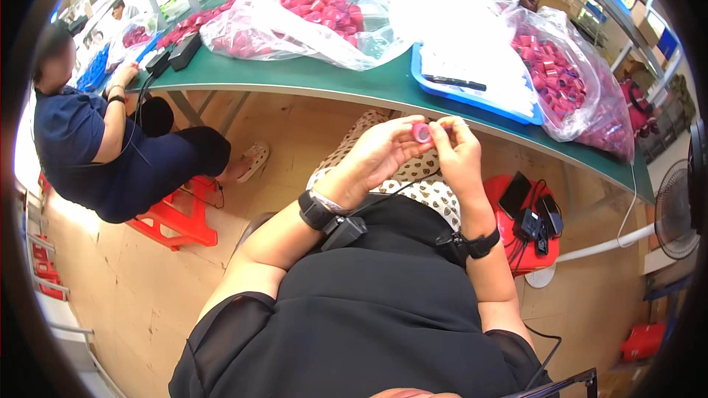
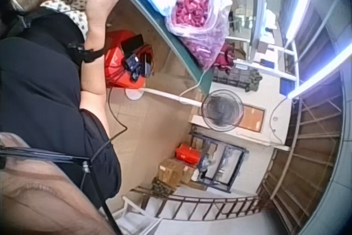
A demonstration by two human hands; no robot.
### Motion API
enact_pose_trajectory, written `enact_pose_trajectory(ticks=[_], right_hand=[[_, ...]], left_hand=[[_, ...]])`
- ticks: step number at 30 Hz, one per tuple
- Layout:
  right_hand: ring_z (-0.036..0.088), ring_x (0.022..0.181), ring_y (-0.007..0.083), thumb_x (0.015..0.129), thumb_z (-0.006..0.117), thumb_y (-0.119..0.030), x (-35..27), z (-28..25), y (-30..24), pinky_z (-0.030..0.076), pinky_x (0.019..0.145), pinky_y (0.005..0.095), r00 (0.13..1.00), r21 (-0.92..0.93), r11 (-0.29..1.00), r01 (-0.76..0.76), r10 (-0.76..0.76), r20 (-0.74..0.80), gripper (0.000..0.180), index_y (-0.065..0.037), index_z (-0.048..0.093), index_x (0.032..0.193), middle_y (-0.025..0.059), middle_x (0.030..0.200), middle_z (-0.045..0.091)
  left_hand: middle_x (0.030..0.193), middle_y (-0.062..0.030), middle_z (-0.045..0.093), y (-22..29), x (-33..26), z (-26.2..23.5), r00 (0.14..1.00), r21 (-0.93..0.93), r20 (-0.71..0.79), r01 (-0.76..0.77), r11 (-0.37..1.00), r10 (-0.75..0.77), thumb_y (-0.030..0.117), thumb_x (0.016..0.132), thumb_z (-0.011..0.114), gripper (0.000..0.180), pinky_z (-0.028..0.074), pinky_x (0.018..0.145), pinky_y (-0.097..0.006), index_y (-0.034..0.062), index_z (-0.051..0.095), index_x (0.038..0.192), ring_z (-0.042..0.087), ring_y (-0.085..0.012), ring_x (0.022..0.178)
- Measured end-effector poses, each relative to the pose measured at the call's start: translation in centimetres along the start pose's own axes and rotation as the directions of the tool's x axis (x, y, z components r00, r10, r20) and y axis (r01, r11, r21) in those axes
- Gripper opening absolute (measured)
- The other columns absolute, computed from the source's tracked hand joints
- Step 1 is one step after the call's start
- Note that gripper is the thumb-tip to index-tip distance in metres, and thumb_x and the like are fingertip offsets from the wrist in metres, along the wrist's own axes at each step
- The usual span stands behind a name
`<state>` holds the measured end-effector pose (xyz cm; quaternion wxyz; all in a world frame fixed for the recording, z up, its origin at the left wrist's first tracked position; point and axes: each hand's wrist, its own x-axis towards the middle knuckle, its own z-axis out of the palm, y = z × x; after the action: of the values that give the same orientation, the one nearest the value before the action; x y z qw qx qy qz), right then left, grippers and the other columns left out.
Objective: The person is manually assembling small plastic components by inserting white inner parts into pink outer caps at a factory workbench.
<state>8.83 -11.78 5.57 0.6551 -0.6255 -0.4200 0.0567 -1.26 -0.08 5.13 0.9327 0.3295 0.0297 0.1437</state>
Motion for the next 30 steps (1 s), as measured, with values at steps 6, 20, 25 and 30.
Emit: enact_pose_trajectory(ticks=[6,20,25,30], right_hand=[[0.058,0.072,0.0073,0.087,0.064,-0.008,0.4,0.2,0.4,0.049,0.065,0.0219,0.995,0.051,0.997,-0.052,0.048,0.088,0.009,-0.001,0.06,0.09,0.0034,0.082,0.063],[0.062,0.072,0.0096,0.081,0.068,-0.008,0.4,0.4,2.7,0.049,0.064,0.0253,0.969,0.034,0.98,-0.195,0.187,0.16,0.011,-0.002,0.063,0.088,0.0047,0.078,0.065],[0.063,0.075,0.0114,0.084,0.065,-0.008,-0.2,0.7,2.4,0.05,0.068,0.0263,0.975,-0.022,0.989,-0.149,0.151,0.165,0.01,0.0,0.065,0.091,0.0069,0.081,0.067],[0.065,0.075,0.0159,0.088,0.061,-0.012,-0.1,0.3,2.5,0.05,0.068,0.0269,0.979,-0.184,0.982,-0.029,0.066,0.195,0.017,0.002,0.066,0.095,0.0107,0.084,0.067]], left_hand=[[0.108,-0.0136,0.06,-0.9,0.2,-0.7,0.994,0.012,-0.107,-0.036,0.999,0.037,0.012,0.094,0.051,0.028,0.048,0.095,-0.034,-0.0053,0.054,0.115,0.059,-0.0196,0.101],[0.118,-0.0133,0.057,-3.6,-0.1,-2.1,0.979,0.204,-0.099,-0.154,0.967,0.177,0.019,0.095,0.054,0.035,0.044,0.098,-0.034,-0.0025,0.05,0.122,0.056,-0.0202,0.108],[0.11,-0.0118,0.058,-3.2,-0.4,-2.9,0.983,0.07,-0.115,-0.138,0.988,0.146,0.009,0.091,0.057,0.032,0.048,0.093,-0.031,-0.0054,0.051,0.119,0.058,-0.018,0.1],[0.108,-0.0094,0.058,-3.1,-0.6,-2.7,0.977,0.202,-0.16,-0.107,0.974,0.14,0.006,0.088,0.059,0.029,0.05,0.086,-0.026,-0.0049,0.053,0.115,0.059,-0.0153,0.095]])
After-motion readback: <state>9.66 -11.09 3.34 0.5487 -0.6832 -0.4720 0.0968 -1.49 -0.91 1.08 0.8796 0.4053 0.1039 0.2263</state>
